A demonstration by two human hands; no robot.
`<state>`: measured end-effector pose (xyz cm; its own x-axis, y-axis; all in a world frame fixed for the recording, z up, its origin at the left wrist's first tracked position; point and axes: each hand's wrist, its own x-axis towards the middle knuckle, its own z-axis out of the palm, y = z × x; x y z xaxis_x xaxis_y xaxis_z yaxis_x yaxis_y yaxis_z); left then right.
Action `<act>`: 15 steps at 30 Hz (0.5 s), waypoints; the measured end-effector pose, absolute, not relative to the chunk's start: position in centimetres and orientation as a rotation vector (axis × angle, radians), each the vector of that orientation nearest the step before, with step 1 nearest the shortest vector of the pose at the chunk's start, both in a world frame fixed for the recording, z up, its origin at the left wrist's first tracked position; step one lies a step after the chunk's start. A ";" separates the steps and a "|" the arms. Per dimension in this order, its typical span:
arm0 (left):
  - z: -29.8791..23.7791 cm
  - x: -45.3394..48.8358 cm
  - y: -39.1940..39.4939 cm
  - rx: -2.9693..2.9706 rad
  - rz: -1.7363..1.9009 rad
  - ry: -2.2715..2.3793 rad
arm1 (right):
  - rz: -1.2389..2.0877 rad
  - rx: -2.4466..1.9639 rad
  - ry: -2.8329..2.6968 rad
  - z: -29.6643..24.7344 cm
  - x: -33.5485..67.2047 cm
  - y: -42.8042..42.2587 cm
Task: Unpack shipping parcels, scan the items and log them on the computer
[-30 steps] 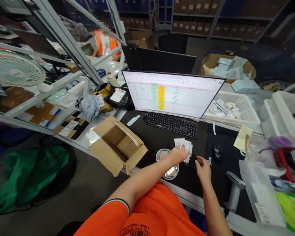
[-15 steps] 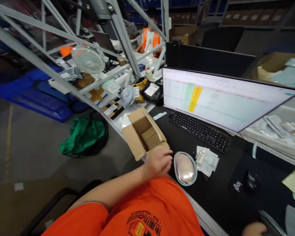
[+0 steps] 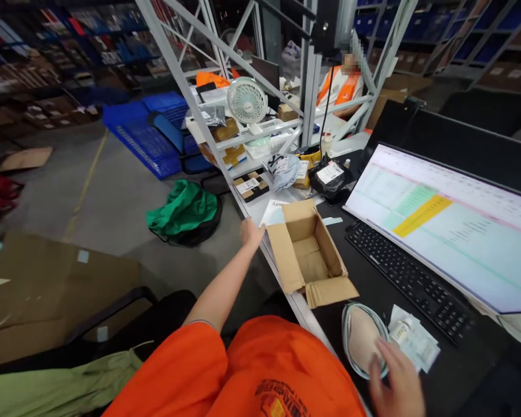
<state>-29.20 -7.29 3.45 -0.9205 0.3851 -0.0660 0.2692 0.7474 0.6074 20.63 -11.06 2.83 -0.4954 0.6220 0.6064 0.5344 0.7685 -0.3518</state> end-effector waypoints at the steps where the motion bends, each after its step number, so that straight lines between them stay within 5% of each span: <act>1: 3.3 -29.7 -5.9 0.532 0.911 2.731 | 0.149 -0.765 -2.270 3.5 17.6 -11.1; 9: 0.8 -30.2 1.8 0.458 0.872 2.484 | 0.034 -0.996 -2.548 5.3 5.7 -9.5; 15: 2.7 -35.8 -0.8 0.368 1.031 2.237 | 0.100 -1.062 -2.385 4.8 4.5 -9.8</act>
